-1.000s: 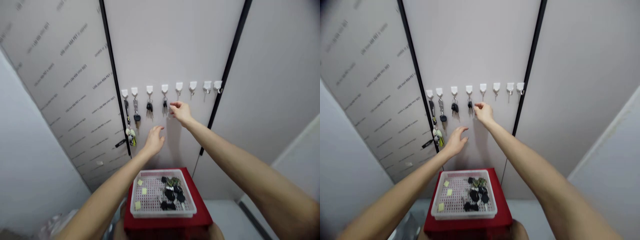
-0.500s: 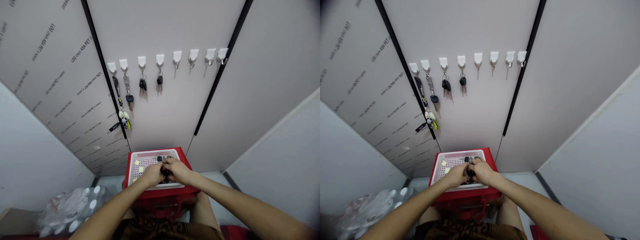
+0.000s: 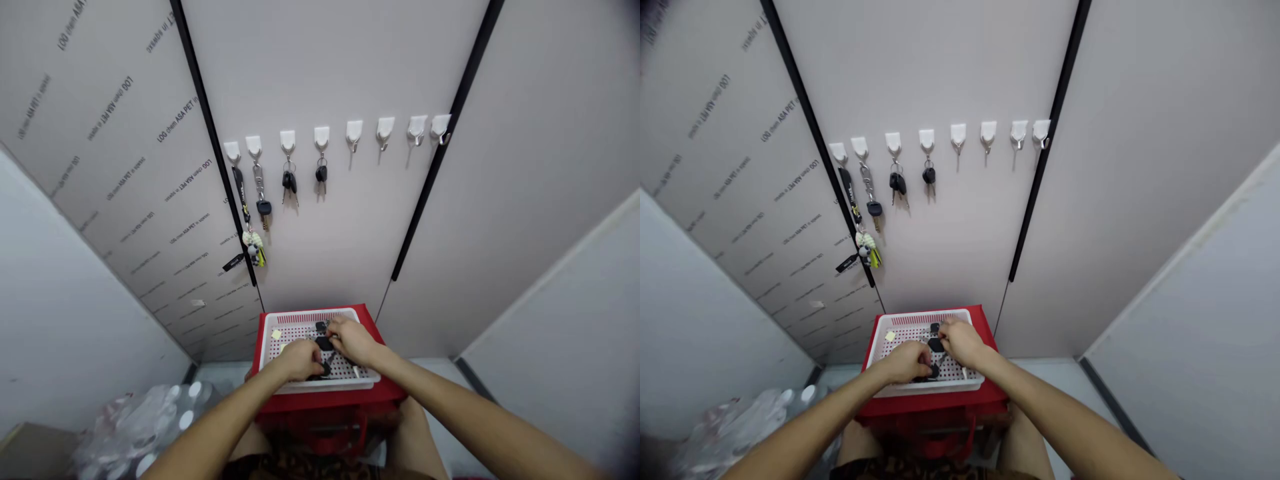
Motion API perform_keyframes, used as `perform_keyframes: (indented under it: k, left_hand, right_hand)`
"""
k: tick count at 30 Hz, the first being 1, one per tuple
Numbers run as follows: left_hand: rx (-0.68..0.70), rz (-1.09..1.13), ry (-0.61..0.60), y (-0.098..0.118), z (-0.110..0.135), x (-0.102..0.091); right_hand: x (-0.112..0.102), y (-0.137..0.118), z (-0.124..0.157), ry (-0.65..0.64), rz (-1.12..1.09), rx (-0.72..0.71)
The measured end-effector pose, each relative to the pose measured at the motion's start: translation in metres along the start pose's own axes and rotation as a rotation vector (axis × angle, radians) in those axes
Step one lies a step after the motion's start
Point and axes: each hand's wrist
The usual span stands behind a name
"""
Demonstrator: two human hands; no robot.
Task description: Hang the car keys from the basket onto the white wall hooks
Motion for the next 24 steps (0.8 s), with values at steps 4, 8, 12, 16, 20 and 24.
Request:
perform_keyframes:
  k: [4, 8, 12, 16, 20, 24]
  left_hand:
    - [0.055, 0.156, -0.121, -0.007, 0.003, -0.003]
    - [0.078, 0.067, -0.081, -0.008, 0.008, -0.002]
    - [0.039, 0.073, 0.007, -0.006, 0.003, -0.008]
    - [0.043, 0.155, 0.038, -0.004, -0.003, -0.021]
    - [0.103, -0.051, -0.027, -0.001, 0.002, -0.013]
    - [0.038, -0.063, 0.016, -0.005, 0.005, 0.001]
  right_hand:
    - [-0.001, -0.002, 0.007, 0.014, -0.019, -0.088]
    - [0.000, -0.004, 0.009, -0.025, -0.025, -0.118]
    - [-0.004, -0.009, 0.008, 0.026, -0.102, -0.101]
    - [-0.008, -0.016, 0.007, -0.018, -0.216, -0.116]
    - [0.000, -0.016, 0.005, -0.156, -0.058, -0.148]
    - [0.007, -0.015, 0.005, -0.162, -0.021, -0.096]
Point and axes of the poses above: each hand's wrist, its own z-axis away from the middle knuckle, its own x-axis out of the palm, y = z × x, and after that the axes turned 1 degree about -x, right-handed
